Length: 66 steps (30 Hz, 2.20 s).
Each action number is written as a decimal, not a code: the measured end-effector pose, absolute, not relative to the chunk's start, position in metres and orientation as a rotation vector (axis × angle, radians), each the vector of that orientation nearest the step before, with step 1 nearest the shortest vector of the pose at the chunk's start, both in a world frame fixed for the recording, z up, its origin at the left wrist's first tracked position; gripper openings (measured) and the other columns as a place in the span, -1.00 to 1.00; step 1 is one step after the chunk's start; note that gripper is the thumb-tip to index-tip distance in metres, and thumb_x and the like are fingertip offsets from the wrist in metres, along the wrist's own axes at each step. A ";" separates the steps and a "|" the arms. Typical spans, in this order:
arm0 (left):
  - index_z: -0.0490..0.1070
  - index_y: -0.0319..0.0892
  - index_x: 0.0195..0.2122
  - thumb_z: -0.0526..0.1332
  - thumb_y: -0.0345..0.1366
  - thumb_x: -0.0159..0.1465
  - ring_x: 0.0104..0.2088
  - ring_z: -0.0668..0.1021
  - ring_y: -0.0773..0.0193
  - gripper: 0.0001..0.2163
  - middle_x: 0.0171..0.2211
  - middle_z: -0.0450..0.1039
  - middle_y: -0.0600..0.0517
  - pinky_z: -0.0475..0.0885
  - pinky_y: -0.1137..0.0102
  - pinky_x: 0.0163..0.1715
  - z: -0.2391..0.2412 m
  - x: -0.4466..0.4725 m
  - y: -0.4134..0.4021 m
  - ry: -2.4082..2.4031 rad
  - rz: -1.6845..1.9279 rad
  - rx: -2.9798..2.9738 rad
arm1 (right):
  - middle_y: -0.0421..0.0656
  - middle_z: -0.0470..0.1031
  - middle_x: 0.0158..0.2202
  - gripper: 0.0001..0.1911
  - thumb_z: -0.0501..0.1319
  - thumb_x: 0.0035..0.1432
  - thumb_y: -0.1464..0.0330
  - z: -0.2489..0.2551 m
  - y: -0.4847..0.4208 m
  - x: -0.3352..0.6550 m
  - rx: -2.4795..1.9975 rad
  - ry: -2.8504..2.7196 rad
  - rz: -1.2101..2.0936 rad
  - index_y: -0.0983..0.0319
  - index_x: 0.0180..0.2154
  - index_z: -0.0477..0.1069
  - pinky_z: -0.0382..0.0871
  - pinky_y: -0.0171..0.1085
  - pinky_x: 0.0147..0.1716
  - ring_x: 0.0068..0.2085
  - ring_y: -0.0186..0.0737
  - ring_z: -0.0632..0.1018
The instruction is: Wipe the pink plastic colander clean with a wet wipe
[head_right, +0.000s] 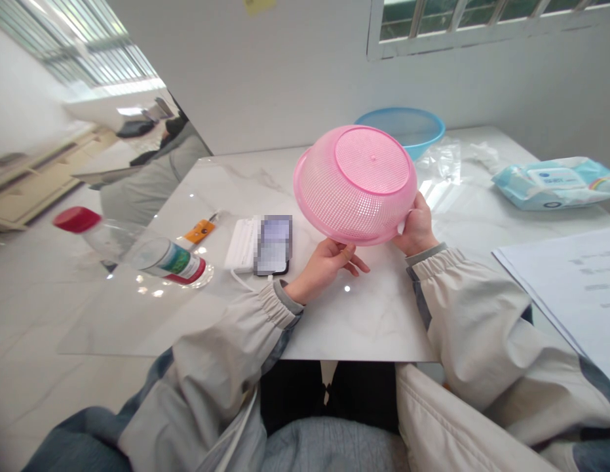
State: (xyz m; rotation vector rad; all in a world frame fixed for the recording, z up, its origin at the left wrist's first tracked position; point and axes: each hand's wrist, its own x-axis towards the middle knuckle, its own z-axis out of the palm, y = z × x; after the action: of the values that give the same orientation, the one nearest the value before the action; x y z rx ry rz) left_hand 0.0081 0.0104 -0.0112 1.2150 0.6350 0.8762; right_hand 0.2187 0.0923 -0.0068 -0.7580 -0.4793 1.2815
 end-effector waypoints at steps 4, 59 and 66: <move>0.46 -0.25 0.00 0.41 0.31 0.30 -0.28 0.75 0.08 -0.35 -0.30 0.63 -0.10 0.58 0.32 -0.31 -0.011 0.008 0.010 0.633 0.879 1.213 | -0.13 0.73 -0.25 -0.54 0.00 0.55 0.31 -0.004 0.092 0.216 -0.763 -0.476 1.268 0.22 -0.23 0.65 0.64 -0.26 -0.18 -0.25 -0.15 0.64; 0.48 -0.26 -0.03 0.42 0.33 0.28 -0.28 0.75 0.08 -0.34 -0.30 0.63 -0.11 0.58 0.32 -0.32 -0.010 0.009 0.009 0.645 0.864 1.205 | -0.15 0.73 -0.22 -0.61 0.04 0.52 0.30 -0.007 0.092 0.217 -0.760 -0.470 1.272 0.18 -0.19 0.64 0.66 -0.22 -0.14 -0.19 -0.13 0.65; 0.48 -0.26 -0.02 0.43 0.32 0.28 -0.28 0.75 0.08 -0.34 -0.30 0.62 -0.11 0.57 0.32 -0.32 -0.008 0.008 0.009 0.652 0.867 1.197 | -0.13 0.74 -0.22 -0.61 0.06 0.51 0.30 -0.004 0.090 0.215 -0.766 -0.464 1.258 0.20 -0.21 0.65 0.66 -0.20 -0.08 -0.20 -0.12 0.65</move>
State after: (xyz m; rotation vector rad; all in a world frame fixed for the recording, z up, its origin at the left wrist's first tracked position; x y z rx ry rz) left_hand 0.0084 0.0086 -0.0082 1.1971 0.6516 0.8669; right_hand 0.2150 0.0904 -0.0036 -0.7662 -0.4635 1.2581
